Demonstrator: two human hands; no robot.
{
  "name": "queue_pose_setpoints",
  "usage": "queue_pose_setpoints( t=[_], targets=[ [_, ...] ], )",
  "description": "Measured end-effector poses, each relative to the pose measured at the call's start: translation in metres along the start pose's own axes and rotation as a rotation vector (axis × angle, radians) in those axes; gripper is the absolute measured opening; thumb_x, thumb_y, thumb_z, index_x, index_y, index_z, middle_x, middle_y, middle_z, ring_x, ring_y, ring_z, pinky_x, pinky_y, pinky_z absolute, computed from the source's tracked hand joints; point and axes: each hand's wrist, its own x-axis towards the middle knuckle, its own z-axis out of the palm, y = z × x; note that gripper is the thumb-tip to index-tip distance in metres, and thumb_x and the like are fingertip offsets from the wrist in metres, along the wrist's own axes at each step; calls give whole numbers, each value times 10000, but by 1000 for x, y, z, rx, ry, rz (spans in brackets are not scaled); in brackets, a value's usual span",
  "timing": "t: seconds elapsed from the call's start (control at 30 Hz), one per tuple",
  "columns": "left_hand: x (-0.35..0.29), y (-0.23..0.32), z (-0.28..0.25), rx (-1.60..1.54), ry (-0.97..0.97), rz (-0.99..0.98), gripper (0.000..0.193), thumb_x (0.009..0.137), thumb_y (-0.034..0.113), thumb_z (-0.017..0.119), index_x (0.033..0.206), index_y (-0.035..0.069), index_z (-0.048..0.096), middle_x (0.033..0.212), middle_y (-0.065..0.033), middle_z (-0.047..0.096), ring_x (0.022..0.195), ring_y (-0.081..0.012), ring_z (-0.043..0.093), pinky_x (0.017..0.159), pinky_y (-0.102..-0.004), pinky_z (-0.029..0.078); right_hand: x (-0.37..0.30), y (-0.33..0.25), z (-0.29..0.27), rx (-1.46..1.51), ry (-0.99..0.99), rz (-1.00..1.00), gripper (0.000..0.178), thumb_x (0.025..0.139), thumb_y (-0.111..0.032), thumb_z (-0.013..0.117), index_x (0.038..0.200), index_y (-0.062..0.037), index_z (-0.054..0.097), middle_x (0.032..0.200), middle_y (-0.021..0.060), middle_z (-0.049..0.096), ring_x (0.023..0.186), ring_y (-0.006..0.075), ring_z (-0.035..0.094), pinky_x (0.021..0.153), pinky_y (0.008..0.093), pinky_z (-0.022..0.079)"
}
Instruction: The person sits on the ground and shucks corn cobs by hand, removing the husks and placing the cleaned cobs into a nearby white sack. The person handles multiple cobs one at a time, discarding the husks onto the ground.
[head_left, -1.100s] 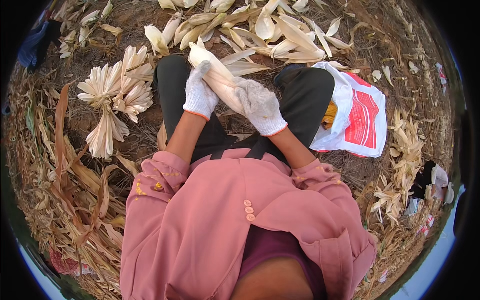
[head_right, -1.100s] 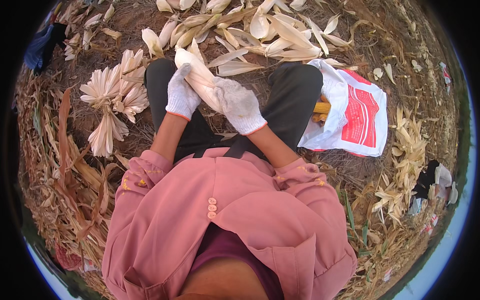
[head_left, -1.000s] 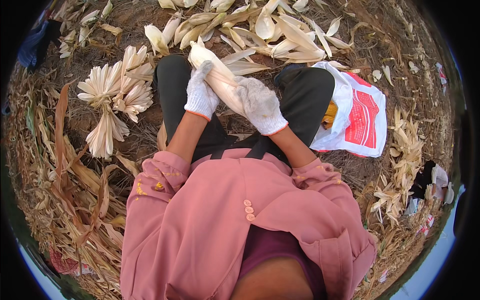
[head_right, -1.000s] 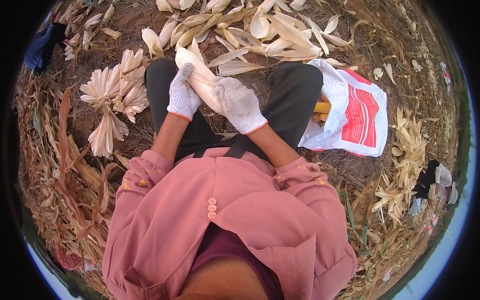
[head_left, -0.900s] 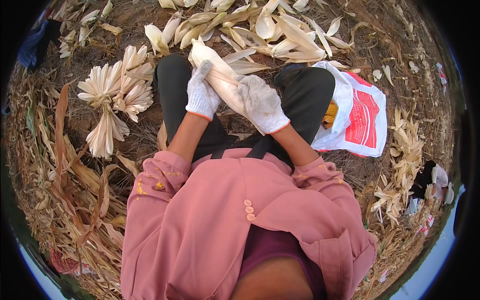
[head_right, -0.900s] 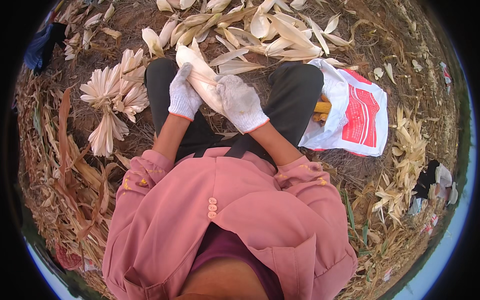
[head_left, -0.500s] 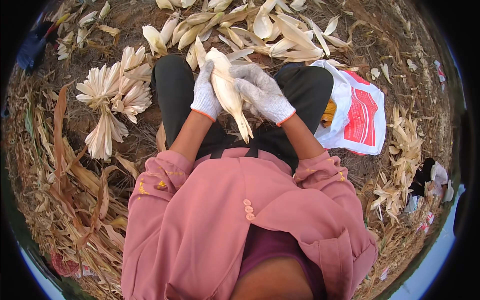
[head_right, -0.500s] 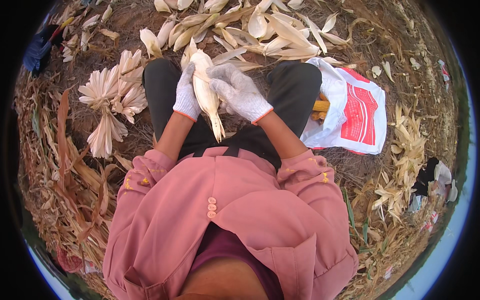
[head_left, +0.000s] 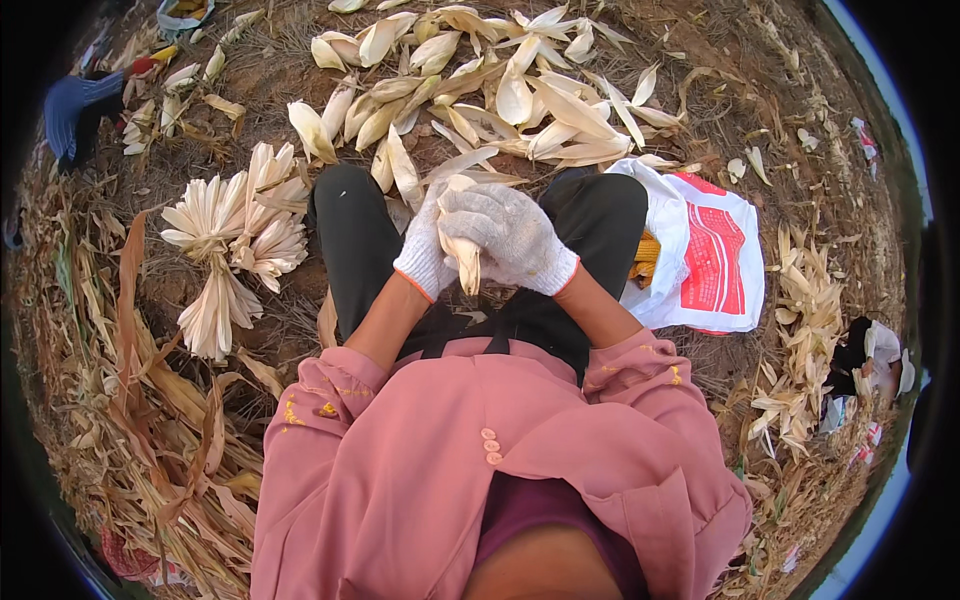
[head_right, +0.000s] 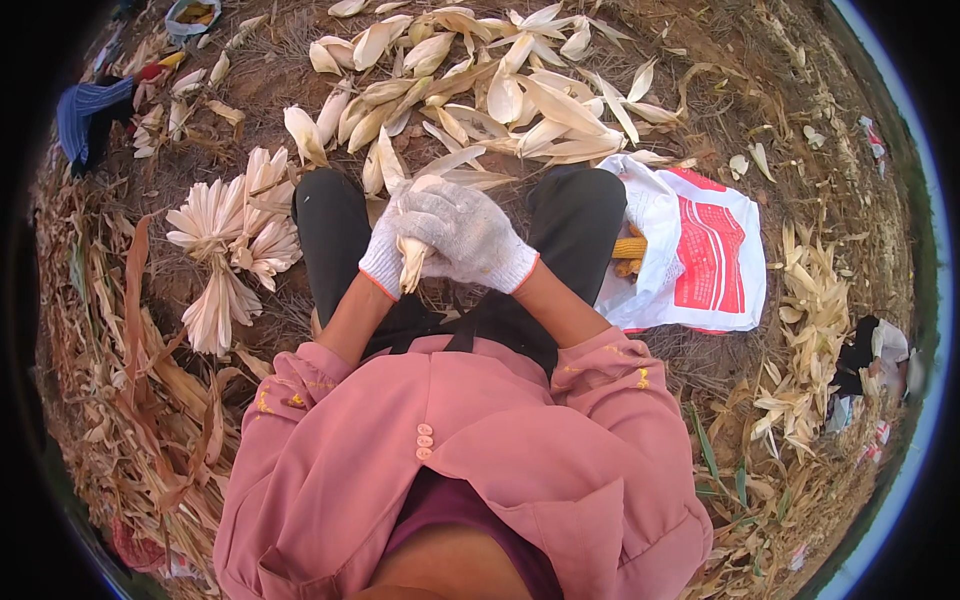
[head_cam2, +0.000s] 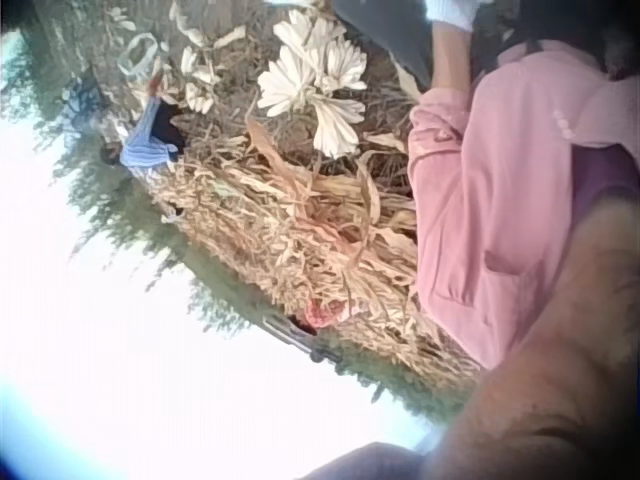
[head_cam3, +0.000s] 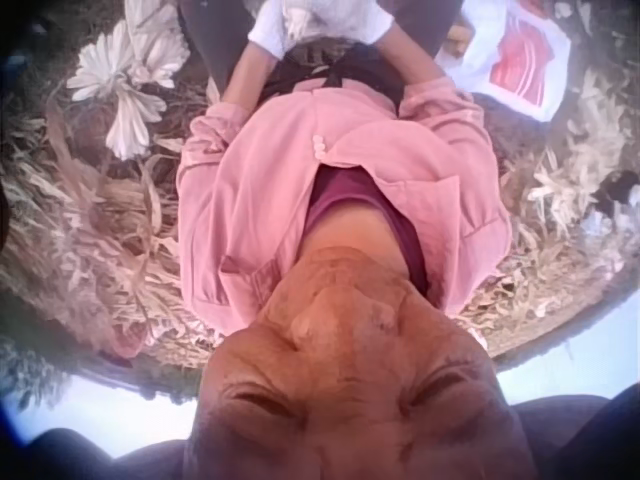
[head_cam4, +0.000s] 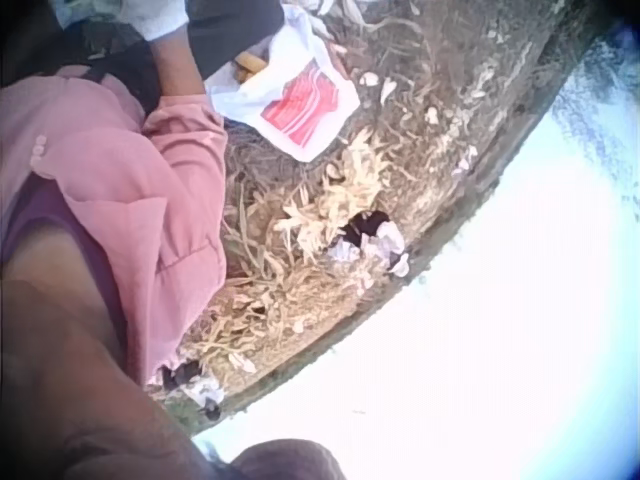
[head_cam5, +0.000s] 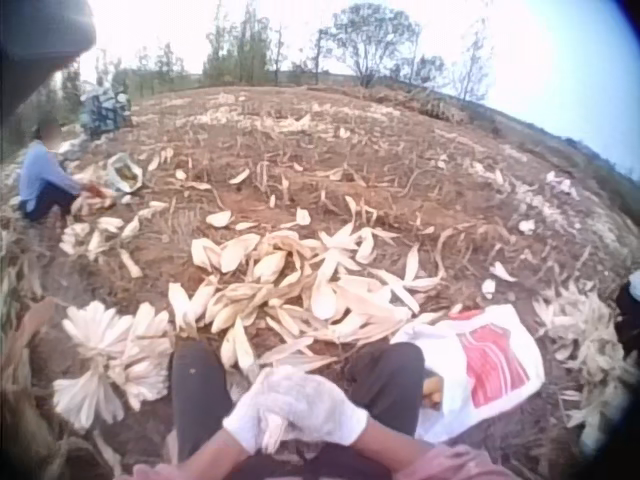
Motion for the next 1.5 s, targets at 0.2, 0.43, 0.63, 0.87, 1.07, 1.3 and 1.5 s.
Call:
queue_pose_setpoints(
  t=[0.2,0.43,0.63,0.87,1.07,1.3,1.5],
  targets=[
    [-32,22,21,1012,-13,22,459,960,381,467,1288,60,460,1162,-76,582,1018,-172,586,861,-309,489,16,13,-46,57,21,342,464,756,-291,699,1115,-31,560,973,117,613,889,276,615,790,359,501],
    [-67,23,48,591,-342,-232,840,761,469,712,1361,11,342,1187,-197,557,1020,-301,616,833,-420,537,33,6,-27,1101,206,792,521,841,-244,592,1277,5,449,1116,85,574,1024,163,547,918,320,450],
    [-88,14,44,1143,92,306,657,790,302,733,1280,3,414,1127,-114,556,1010,-161,546,891,-302,456,21,-6,-5,779,144,910,550,866,-246,634,1305,22,438,1173,112,576,1083,171,543,942,302,440],
    [-97,8,37,1365,181,486,641,854,254,654,1364,5,358,1281,-144,502,1187,-215,476,1023,-325,354,26,-19,2,507,61,918,401,839,-329,632,1060,6,641,953,158,667,882,243,646,802,344,486],
    [-93,6,56,1399,200,579,595,903,259,572,1391,-6,357,1370,-181,456,1266,-255,441,1046,-325,329,10,-5,14,451,169,869,385,873,-323,565,1014,25,653,949,207,661,910,332,633,818,382,476],
    [-87,3,62,1462,307,692,403,937,238,501,1256,-7,490,1186,-193,571,1097,-296,555,937,-353,411,15,-12,12,448,147,864,359,867,-314,556,976,11,663,923,206,656,876,344,627,791,402,472],
    [-86,5,66,1495,414,803,269,949,211,471,1071,-11,563,944,-174,614,888,-309,595,784,-373,450,20,-13,2,578,11,974,315,868,-246,568,1006,25,650,910,145,654,837,229,612,785,330,471]
  ],
)
